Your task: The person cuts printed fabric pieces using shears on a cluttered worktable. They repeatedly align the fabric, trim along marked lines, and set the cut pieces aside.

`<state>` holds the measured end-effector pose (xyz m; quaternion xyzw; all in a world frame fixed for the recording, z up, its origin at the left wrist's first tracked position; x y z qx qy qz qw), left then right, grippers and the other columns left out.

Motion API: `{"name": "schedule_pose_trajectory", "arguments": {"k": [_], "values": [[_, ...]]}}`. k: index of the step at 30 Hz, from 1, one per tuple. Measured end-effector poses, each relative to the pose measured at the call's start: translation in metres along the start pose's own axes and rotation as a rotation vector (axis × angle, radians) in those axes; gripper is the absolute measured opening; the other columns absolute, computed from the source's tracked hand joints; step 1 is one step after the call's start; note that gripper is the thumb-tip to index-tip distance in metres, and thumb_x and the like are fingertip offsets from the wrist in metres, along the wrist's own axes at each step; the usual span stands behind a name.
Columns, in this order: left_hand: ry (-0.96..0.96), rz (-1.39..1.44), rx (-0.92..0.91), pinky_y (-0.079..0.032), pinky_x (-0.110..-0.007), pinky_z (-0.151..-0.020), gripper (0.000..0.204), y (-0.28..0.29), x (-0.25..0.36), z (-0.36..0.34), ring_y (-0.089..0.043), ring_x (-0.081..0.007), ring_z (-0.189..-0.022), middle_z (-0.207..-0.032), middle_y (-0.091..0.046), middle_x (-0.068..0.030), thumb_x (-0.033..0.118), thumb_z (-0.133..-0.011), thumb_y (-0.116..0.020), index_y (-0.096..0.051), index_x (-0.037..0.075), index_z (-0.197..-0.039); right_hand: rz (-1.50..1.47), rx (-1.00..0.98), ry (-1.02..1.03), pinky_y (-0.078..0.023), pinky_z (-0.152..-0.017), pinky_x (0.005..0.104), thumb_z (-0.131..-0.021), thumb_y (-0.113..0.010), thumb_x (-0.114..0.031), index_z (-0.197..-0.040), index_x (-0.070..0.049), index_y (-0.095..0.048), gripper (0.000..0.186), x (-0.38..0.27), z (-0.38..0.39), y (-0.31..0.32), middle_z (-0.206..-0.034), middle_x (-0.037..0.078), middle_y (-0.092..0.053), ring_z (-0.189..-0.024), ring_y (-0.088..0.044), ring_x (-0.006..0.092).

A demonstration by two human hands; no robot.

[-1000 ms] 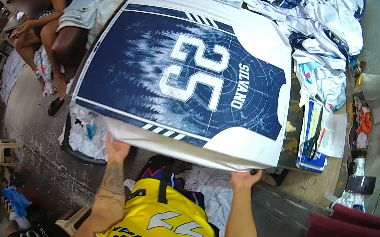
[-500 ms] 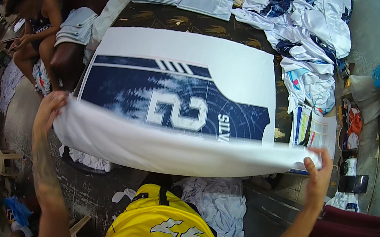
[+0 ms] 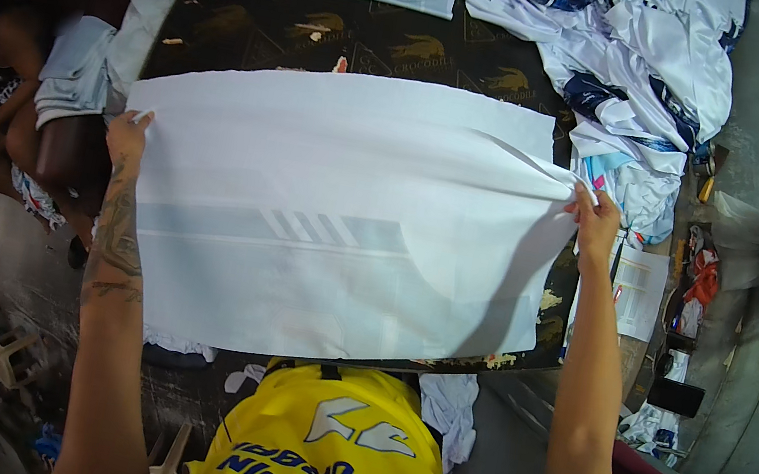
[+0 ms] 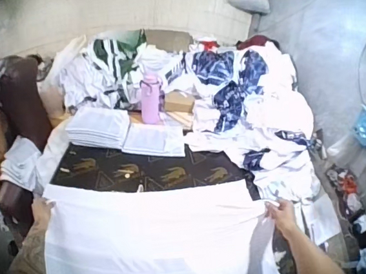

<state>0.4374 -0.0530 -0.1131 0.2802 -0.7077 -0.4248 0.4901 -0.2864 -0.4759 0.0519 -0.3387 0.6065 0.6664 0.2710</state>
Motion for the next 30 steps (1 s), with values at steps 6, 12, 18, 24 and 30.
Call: {"name": "schedule_pose_trajectory", "arguments": {"k": [6,12,18,24,30], "values": [[0.005,-0.067,-0.049,-0.057,-0.048,-0.094,0.052,-0.007,0.021,-0.024,-0.075,-0.0436,-0.106,-0.112,-0.078,-0.0247,0.049,-0.092,-0.08,-0.08,0.007,-0.122,0.079,0.007,-0.153,-0.042,-0.06,0.0249,-0.098,-0.081,-0.038,-0.092,-0.005,-0.076,0.034,0.021,-0.04,-0.056,-0.07,0.002,-0.072,-0.061,-0.054,0.0057],[-0.053,-0.123,-0.07,-0.057,-0.047,-0.092,0.06,-0.01,0.013,-0.049,-0.076,-0.0407,-0.102,-0.108,-0.079,-0.0251,0.052,-0.091,-0.081,-0.079,0.003,-0.125,0.177,-0.029,-0.122,-0.044,-0.065,0.0273,-0.098,-0.079,-0.045,-0.099,-0.004,-0.077,0.041,0.022,-0.075,-0.082,-0.076,0.004,-0.074,-0.067,-0.055,0.008],[-0.103,-0.131,-0.015,-0.057,-0.045,-0.092,0.064,-0.006,0.025,-0.053,-0.076,-0.0399,-0.1,-0.103,-0.08,-0.0209,0.051,-0.092,-0.081,-0.073,0.004,-0.136,0.218,-0.006,-0.183,-0.044,-0.061,0.029,-0.097,-0.08,-0.042,-0.1,-0.001,-0.075,0.041,0.015,-0.092,-0.095,-0.072,0.005,-0.074,-0.061,-0.057,0.0087],[-0.112,-0.363,0.12,-0.041,-0.057,-0.117,0.082,-0.005,0.051,0.058,-0.051,-0.0415,-0.144,-0.156,-0.055,-0.0193,0.061,-0.103,-0.062,-0.036,0.02,-0.169,0.112,0.01,0.022,-0.045,-0.059,0.0315,-0.098,-0.079,-0.024,-0.104,-0.003,-0.073,0.023,0.024,-0.036,-0.06,-0.072,0.004,-0.069,-0.061,-0.059,0.0115],[-0.182,-0.679,0.008,-0.02,-0.076,-0.124,0.078,-0.005,0.079,0.045,-0.028,-0.0426,-0.161,-0.176,-0.032,-0.0133,0.067,-0.106,-0.052,-0.032,0.029,-0.171,0.438,-0.183,-0.073,-0.056,-0.077,0.0397,-0.09,-0.082,-0.018,-0.101,0.001,-0.074,0.023,0.076,0.159,0.017,-0.095,0.017,-0.073,-0.083,-0.071,0.0277]]}}
Point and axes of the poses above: each hand's wrist, its own z-axis away from the middle knuckle, its own y-axis out of the back of the hand, x = y × z, the point moved 1 cm from there along -z, towards the middle knuckle
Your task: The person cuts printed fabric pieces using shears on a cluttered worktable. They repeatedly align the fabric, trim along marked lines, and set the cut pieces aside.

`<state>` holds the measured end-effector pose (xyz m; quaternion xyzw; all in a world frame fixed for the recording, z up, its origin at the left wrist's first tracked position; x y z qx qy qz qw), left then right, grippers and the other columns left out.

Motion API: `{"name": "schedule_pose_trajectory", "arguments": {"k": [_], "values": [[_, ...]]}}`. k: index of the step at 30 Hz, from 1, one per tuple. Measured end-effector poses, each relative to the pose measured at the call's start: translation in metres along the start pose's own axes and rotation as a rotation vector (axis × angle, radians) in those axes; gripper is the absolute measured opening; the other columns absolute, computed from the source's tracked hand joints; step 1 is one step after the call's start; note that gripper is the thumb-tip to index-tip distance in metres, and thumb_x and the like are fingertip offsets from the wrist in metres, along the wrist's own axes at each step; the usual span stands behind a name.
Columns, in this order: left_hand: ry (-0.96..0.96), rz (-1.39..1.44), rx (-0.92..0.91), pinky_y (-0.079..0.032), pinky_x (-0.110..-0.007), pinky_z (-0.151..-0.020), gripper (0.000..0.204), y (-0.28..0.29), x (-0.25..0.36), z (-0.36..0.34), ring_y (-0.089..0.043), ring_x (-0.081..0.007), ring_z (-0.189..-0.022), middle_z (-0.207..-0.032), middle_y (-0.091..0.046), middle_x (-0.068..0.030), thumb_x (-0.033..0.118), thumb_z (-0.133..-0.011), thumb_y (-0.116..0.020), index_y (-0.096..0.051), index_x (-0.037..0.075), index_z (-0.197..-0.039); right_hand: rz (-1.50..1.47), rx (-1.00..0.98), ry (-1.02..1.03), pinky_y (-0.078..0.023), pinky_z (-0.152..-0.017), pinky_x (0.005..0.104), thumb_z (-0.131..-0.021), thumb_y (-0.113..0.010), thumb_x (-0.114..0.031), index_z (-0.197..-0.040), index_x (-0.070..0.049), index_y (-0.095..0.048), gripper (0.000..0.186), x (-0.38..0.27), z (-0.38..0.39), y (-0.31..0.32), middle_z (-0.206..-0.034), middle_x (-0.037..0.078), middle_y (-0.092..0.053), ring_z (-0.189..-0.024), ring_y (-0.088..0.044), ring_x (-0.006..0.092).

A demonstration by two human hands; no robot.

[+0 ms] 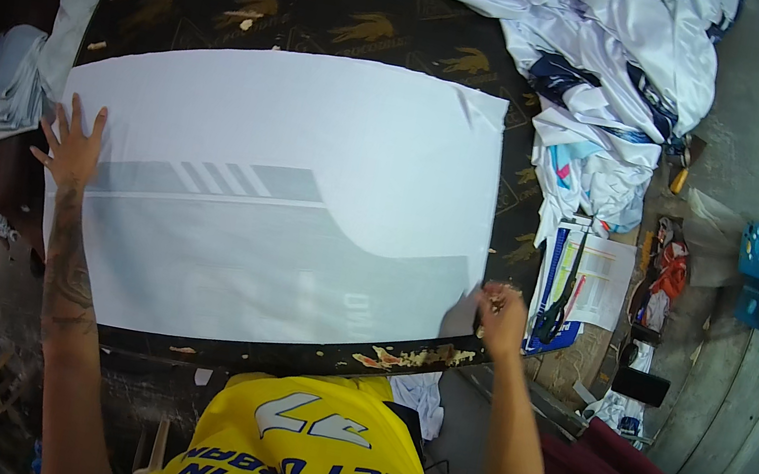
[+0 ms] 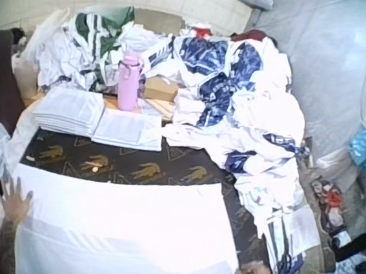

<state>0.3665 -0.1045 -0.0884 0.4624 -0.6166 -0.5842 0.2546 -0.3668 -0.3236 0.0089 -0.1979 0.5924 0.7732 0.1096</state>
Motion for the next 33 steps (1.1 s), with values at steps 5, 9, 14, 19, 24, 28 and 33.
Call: {"name": "schedule_pose_trajectory", "arguments": {"k": [5,9,14,19,24,28,33], "values": [[-0.469,0.652,0.068,-0.032,-0.054,-0.125,0.066,0.086,0.146,0.063,-0.046,-0.0366,-0.148,-0.154,-0.058,-0.0118,0.04,-0.095,-0.078,-0.056,0.016,-0.153,0.007,0.149,-0.271,-0.055,-0.082,0.0448,-0.09,-0.086,-0.024,-0.1,0.0,-0.069,0.031,0.011,0.089,-0.043,-0.091,0.017,-0.067,-0.09,-0.068,0.0351],[-1.108,0.934,-0.451,-0.037,-0.058,-0.119,0.053,0.161,0.292,0.254,-0.051,-0.0356,-0.138,-0.14,-0.058,-0.0139,0.026,-0.087,-0.081,-0.063,0.012,-0.135,-0.33,0.188,-0.247,-0.053,-0.069,0.0431,-0.095,-0.081,-0.026,-0.096,0.001,-0.069,0.03,0.01,0.087,-0.044,-0.084,0.018,-0.071,-0.073,-0.069,0.0324],[-1.437,0.788,-0.271,-0.041,-0.051,-0.115,0.061,0.21,0.354,0.325,-0.053,-0.0319,-0.135,-0.144,-0.057,-0.0123,0.036,-0.095,-0.073,-0.057,0.01,-0.148,-0.227,-0.051,-0.387,-0.053,-0.069,0.0446,-0.097,-0.078,-0.027,-0.088,0.003,-0.071,0.032,0.02,0.079,-0.018,-0.075,0.017,-0.072,-0.069,-0.07,0.0318],[-0.825,0.478,0.054,-0.019,-0.069,-0.126,0.075,0.201,0.376,0.274,-0.029,-0.0404,-0.159,-0.172,-0.035,-0.0166,0.058,-0.105,-0.057,-0.043,0.015,-0.165,-0.274,-0.077,-0.235,-0.052,-0.069,0.0467,-0.097,-0.077,-0.027,-0.088,0.002,-0.071,0.03,0.036,0.083,-0.017,-0.077,0.02,-0.072,-0.072,-0.069,0.038],[-0.713,0.648,-0.049,-0.014,-0.073,-0.127,0.076,0.197,0.382,0.277,-0.024,-0.0407,-0.163,-0.173,-0.037,-0.0135,0.068,-0.106,-0.046,-0.04,0.024,-0.168,-0.084,-0.018,-0.155,-0.05,-0.065,0.0506,-0.097,-0.076,-0.027,-0.088,0.0,-0.071,0.028,0.088,0.078,0.005,-0.077,0.022,-0.07,-0.069,-0.067,0.0396],[-0.522,0.739,-0.139,-0.008,-0.072,-0.127,0.077,0.18,0.281,0.289,-0.013,-0.0469,-0.164,-0.176,-0.022,-0.0244,0.052,-0.109,-0.054,-0.031,0.012,-0.171,-0.095,0.112,-0.104,-0.053,-0.072,0.0474,-0.098,-0.077,-0.028,-0.092,0.002,-0.071,0.031,0.106,0.064,0.032,-0.079,0.019,-0.071,-0.072,-0.068,0.0356],[-0.131,0.533,-0.053,-0.008,-0.069,-0.128,0.08,0.106,0.069,0.275,-0.014,-0.0444,-0.165,-0.177,-0.022,-0.0235,0.049,-0.106,-0.057,-0.03,0.013,-0.172,-0.167,0.2,0.131,-0.045,-0.062,0.043,-0.1,-0.074,-0.018,-0.098,0.001,-0.068,0.02,0.014,0.029,0.01,-0.068,0.012,-0.06,-0.062,-0.055,0.0253]]}}
Point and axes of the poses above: each hand's wrist, its own z-axis away from the middle knuckle, its own y-axis out of the back of the hand, x = y × z, the point moved 1 cm from there along -z, towards the middle knuckle
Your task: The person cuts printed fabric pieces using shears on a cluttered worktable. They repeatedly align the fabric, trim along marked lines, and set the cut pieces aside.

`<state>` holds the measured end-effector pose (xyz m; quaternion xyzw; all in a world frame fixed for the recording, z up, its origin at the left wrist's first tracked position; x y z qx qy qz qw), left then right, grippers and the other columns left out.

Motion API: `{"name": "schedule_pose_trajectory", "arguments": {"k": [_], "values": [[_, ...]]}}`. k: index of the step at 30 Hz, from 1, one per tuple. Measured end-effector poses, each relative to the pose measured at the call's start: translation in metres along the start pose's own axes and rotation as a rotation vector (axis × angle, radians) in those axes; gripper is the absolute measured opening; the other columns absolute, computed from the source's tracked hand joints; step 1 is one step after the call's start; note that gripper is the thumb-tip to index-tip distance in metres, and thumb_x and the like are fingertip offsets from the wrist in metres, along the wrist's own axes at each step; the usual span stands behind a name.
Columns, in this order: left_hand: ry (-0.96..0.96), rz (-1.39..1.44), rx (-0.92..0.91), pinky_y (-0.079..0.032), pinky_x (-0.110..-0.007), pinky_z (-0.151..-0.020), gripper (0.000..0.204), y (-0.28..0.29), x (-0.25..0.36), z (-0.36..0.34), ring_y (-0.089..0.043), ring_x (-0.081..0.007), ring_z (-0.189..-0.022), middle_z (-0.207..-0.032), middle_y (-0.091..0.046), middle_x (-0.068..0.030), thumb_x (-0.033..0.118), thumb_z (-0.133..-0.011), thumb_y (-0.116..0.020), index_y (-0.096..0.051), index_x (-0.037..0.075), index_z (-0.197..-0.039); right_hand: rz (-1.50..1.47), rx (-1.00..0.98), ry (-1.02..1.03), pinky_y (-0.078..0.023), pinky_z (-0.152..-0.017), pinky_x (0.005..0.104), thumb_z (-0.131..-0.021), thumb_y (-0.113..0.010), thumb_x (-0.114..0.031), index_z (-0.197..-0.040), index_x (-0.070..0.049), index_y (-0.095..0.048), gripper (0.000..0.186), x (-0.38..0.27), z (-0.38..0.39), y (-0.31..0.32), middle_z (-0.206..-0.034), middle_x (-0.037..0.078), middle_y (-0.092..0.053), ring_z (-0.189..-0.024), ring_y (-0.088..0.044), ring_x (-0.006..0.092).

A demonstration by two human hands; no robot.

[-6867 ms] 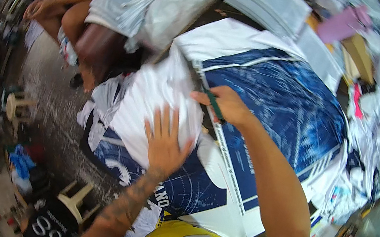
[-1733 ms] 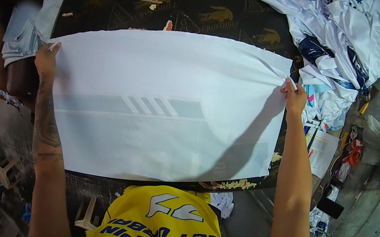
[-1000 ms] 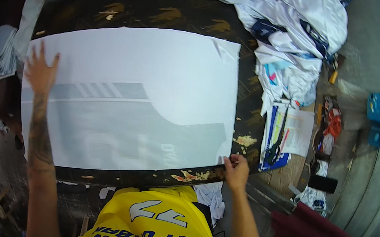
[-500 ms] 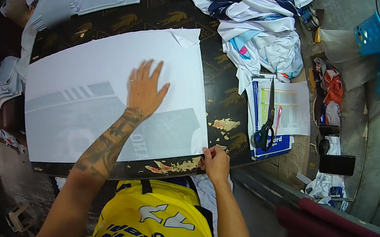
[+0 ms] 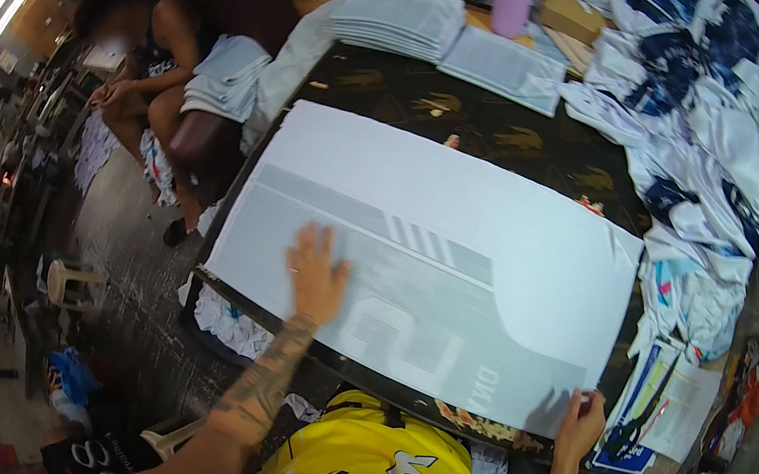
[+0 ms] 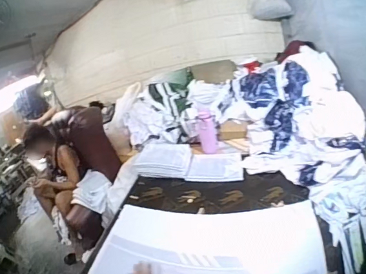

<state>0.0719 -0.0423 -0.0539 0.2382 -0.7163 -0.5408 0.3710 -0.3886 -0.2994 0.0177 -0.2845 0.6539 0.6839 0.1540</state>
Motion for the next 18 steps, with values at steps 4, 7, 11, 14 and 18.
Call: {"name": "schedule_pose_trajectory", "arguments": {"k": [4,7,11,14,18], "values": [[0.119,-0.031,0.18,-0.032,-0.062,-0.119,0.057,0.015,-0.121,-0.072,-0.04,-0.0416,-0.148,-0.154,-0.048,-0.0207,0.034,-0.105,-0.062,-0.048,0.013,-0.157,0.11,-0.063,0.453,-0.05,-0.106,0.0467,-0.092,-0.071,-0.002,-0.137,-0.007,-0.064,0.046,-0.109,-0.057,-0.095,-0.129,0.018,-0.065,-0.122,-0.06,0.0385],[0.033,0.065,0.009,-0.041,-0.058,-0.108,0.047,0.011,-0.147,-0.155,-0.051,-0.0386,-0.134,-0.137,-0.056,-0.0157,0.026,-0.101,-0.065,-0.057,0.015,-0.146,0.289,-0.273,0.477,-0.051,-0.107,0.0519,-0.083,-0.07,0.006,-0.142,-0.015,-0.06,0.063,-0.164,-0.112,-0.15,-0.134,0.021,-0.059,-0.126,-0.057,0.0437],[-0.046,-0.082,0.08,-0.04,-0.06,-0.113,0.053,-0.005,-0.14,-0.228,-0.05,-0.0393,-0.139,-0.146,-0.055,-0.0157,0.027,-0.1,-0.066,-0.055,0.019,-0.152,0.484,-0.333,0.143,-0.055,-0.1,0.0522,-0.085,-0.075,-0.007,-0.133,-0.014,-0.059,0.051,-0.179,-0.154,-0.173,-0.129,0.023,-0.059,-0.123,-0.06,0.043],[-0.246,-0.077,0.141,-0.027,-0.065,-0.125,0.066,-0.022,-0.128,-0.255,-0.036,-0.0399,-0.156,-0.168,-0.041,-0.0163,0.042,-0.102,-0.066,-0.048,0.023,-0.163,0.501,-0.241,0.324,-0.054,-0.097,0.0543,-0.086,-0.077,-0.015,-0.13,-0.015,-0.059,0.047,-0.172,-0.153,-0.177,-0.122,0.021,-0.062,-0.118,-0.061,0.0437],[-0.284,-0.206,0.085,-0.012,-0.075,-0.127,0.073,-0.03,-0.117,-0.288,-0.026,-0.0417,-0.162,-0.176,-0.033,-0.0125,0.046,-0.102,-0.065,-0.04,0.026,-0.168,0.269,-0.226,0.096,-0.056,-0.087,0.0493,-0.087,-0.078,-0.017,-0.114,-0.013,-0.07,0.028,-0.163,-0.18,-0.169,-0.11,0.016,-0.068,-0.104,-0.068,0.0389]]}}
Point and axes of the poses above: each hand's wrist, its own z-axis away from the middle knuckle, its own y-axis out of the back of the hand, x = y × z, the point moved 1 cm from there along -z, towards the middle knuckle
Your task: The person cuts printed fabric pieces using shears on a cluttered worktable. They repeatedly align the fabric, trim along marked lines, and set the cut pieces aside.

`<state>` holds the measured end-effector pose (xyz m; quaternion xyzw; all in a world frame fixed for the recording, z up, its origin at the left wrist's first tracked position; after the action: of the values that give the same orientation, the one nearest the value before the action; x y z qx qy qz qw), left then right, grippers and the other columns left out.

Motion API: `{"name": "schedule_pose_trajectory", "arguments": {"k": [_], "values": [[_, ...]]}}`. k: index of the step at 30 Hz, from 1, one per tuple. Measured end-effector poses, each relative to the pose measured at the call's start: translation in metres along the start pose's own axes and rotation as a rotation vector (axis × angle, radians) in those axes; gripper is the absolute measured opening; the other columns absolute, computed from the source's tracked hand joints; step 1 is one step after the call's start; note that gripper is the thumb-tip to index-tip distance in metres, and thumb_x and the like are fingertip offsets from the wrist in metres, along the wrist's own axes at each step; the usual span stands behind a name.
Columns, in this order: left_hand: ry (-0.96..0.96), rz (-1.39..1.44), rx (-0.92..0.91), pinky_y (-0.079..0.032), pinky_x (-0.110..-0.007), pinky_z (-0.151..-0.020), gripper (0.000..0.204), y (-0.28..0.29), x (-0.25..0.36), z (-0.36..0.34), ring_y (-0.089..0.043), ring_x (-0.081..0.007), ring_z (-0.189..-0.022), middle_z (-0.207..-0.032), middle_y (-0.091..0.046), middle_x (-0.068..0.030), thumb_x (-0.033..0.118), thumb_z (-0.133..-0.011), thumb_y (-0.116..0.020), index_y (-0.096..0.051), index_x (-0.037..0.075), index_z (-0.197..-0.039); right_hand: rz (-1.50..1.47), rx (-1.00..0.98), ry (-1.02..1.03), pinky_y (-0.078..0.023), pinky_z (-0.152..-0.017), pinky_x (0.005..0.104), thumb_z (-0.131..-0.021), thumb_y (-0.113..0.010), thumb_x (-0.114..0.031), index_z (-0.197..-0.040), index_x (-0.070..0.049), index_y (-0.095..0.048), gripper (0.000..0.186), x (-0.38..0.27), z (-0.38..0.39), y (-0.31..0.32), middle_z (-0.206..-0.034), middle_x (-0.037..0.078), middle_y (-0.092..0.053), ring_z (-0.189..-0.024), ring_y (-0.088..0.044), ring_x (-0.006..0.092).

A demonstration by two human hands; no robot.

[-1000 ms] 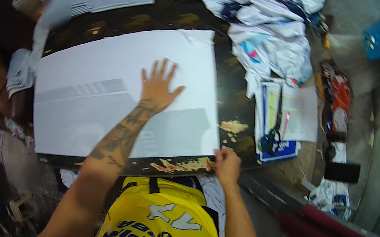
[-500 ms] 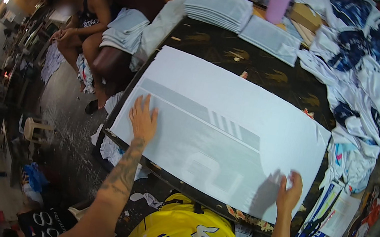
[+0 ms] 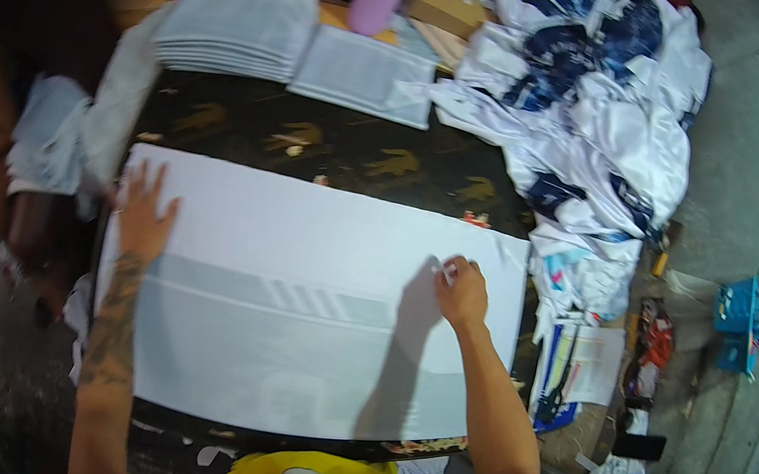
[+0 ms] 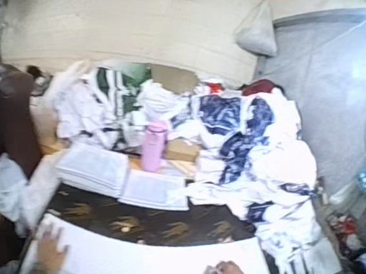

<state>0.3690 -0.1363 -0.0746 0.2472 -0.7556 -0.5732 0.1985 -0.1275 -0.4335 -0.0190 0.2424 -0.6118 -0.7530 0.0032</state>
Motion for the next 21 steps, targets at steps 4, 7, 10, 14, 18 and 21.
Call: {"name": "schedule_pose_trajectory", "arguments": {"k": [4,7,10,14,18,21], "values": [[0.105,0.059,0.119,-0.007,-0.076,-0.126,0.064,0.025,0.006,-0.01,-0.02,-0.0429,-0.164,-0.177,-0.032,-0.008,0.043,-0.108,-0.056,-0.04,0.027,-0.168,-0.065,0.306,0.157,-0.056,-0.082,0.0503,-0.092,-0.076,-0.017,-0.096,-0.006,-0.073,0.012,0.003,-0.093,0.051,-0.094,0.018,-0.074,-0.093,-0.072,0.0398],[0.142,0.15,0.142,-0.012,-0.073,-0.127,0.059,0.048,0.029,0.013,-0.02,-0.0427,-0.164,-0.175,-0.034,-0.011,0.038,-0.111,-0.054,-0.044,0.02,-0.166,0.064,0.355,0.101,-0.055,-0.078,0.0531,-0.094,-0.075,-0.018,-0.091,-0.005,-0.075,0.014,0.003,-0.182,0.082,-0.092,0.02,-0.076,-0.087,-0.073,0.0422],[0.166,0.33,0.074,-0.021,-0.066,-0.128,0.056,0.065,0.06,0.053,-0.024,-0.0425,-0.163,-0.172,-0.038,-0.0149,0.033,-0.112,-0.054,-0.046,0.011,-0.163,0.09,0.414,0.1,-0.056,-0.084,0.0518,-0.093,-0.077,-0.02,-0.098,-0.005,-0.077,0.016,-0.004,-0.267,0.097,-0.102,0.021,-0.077,-0.096,-0.072,0.0428],[0.282,0.32,-0.086,-0.027,-0.06,-0.128,0.053,0.088,0.081,0.096,-0.03,-0.0419,-0.16,-0.166,-0.043,-0.0187,0.025,-0.111,-0.054,-0.048,0.002,-0.159,0.064,0.82,0.169,-0.053,-0.104,0.0517,-0.089,-0.083,-0.024,-0.144,-0.012,-0.061,0.06,-0.008,-0.363,0.1,-0.134,0.025,-0.07,-0.125,-0.064,0.047],[0.358,0.345,-0.159,-0.03,-0.056,-0.126,0.05,0.104,0.098,0.122,-0.038,-0.0419,-0.155,-0.16,-0.048,-0.0203,0.02,-0.11,-0.054,-0.05,-0.001,-0.155,0.364,0.073,0.011,-0.046,-0.117,0.0502,-0.084,-0.084,-0.024,-0.153,-0.013,-0.056,0.076,0.005,-0.405,0.09,-0.141,0.026,-0.066,-0.135,-0.058,0.0476],[0.334,0.471,-0.177,-0.032,-0.054,-0.125,0.048,0.105,0.118,0.121,-0.043,-0.0417,-0.15,-0.156,-0.051,-0.0218,0.017,-0.108,-0.056,-0.051,-0.002,-0.153,0.269,0.422,0.126,-0.049,-0.107,0.0538,-0.083,-0.083,-0.021,-0.131,-0.008,-0.068,0.052,-0.005,-0.373,0.137,-0.131,0.025,-0.07,-0.127,-0.063,0.0457]]}}
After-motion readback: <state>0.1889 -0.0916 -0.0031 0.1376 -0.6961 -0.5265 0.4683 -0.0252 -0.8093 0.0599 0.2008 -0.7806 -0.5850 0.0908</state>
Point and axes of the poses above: each hand's wrist, its own z-axis away from the middle knuckle, its own y-axis out of the back of the hand, x = y × z, the point moved 1 cm from there along -z, towards the middle knuckle
